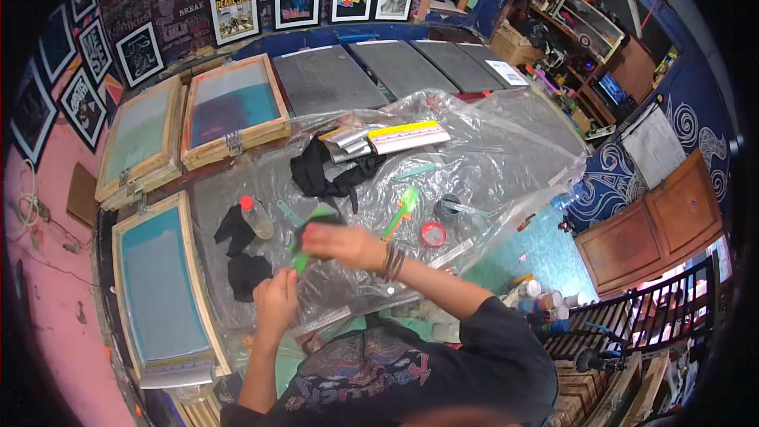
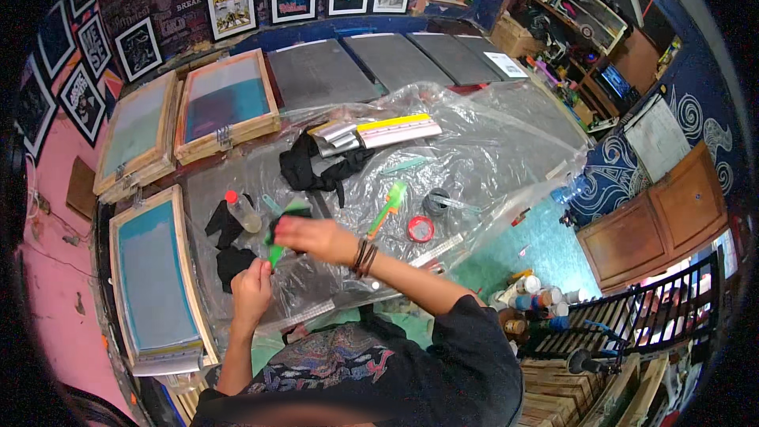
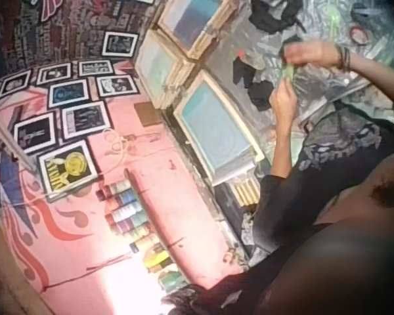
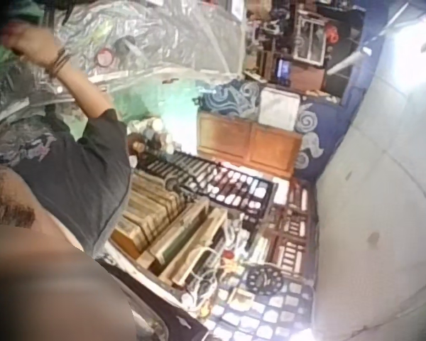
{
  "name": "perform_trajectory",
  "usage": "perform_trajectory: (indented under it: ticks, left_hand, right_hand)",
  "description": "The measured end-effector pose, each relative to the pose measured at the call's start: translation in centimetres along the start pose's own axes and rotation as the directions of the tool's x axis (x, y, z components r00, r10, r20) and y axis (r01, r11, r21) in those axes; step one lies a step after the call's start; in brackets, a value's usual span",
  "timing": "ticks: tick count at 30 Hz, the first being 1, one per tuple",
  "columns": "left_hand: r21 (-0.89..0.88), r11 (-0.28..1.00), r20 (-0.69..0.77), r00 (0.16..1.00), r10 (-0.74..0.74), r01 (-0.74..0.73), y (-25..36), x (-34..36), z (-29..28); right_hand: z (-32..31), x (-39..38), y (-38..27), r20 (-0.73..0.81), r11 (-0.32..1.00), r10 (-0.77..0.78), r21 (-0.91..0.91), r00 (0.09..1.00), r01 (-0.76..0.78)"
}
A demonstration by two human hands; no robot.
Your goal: Mixing red screen-printing ink in a plastic container using a spatula.
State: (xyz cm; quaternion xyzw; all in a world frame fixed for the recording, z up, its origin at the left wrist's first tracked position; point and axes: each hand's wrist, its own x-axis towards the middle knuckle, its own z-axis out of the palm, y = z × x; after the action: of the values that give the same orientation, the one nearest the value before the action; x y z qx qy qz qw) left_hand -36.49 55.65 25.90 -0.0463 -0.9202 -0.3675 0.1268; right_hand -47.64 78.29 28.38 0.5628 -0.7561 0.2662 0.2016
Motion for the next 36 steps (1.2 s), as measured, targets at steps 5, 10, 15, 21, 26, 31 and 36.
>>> perform_trajectory:
  ticks: [5, 10, 15, 21, 26, 31, 36]
  left_hand:
    - [0.126, 0.991, -0.02, 0.999, 0.042, -0.039, -0.5, 0.5, 0.0]
    - [0.078, 0.995, -0.036, 0.997, 0.065, -0.062, -0.3, 0.3, -0.7]
    - [0.083, 0.996, -0.059, 0.998, 0.019, -0.014, -1.5, -0.5, -0.7]
    - [0.116, 0.993, -0.117, 0.992, 0.036, -0.023, -2.3, -1.7, -1.1]
    - [0.085, 0.99, -0.093, 0.99, -0.106, 0.114, -2.0, -2.1, -1.7]
    - [0.014, 0.987, -0.113, 0.981, -0.16, 0.163, -2.0, -2.1, -1.0]
    - [0.066, 0.992, -0.128, 0.986, -0.102, 0.111, -2.3, -1.7, -0.5]
  right_hand:
    - [0.3, 1.4, -0.6, -0.129, 0.999, 0.033, -0.003, 0.991, -0.034]
    - [-1.0, 2.4, 2.0, -0.126, 0.991, 0.086, -0.086, 0.988, -0.098]
    - [0.8, 2.7, 1.6, 0.005, 0.999, 0.032, 0.007, 0.999, -0.032]
    - [2.5, 3.8, -0.7, -0.002, 0.997, -0.042, 0.067, 0.999, 0.042]
    - [2.2, 1.3, 7.5, -0.241, 0.823, 0.535, 0.364, 0.81, -0.436]
    - [1.2, 1.5, 5.6, -0.253, 0.714, 0.646, 0.534, 0.72, -0.452]
    - [2.9, 3.6, 1.0, -0.078, 0.993, 0.112, 0.047, 0.991, -0.109]
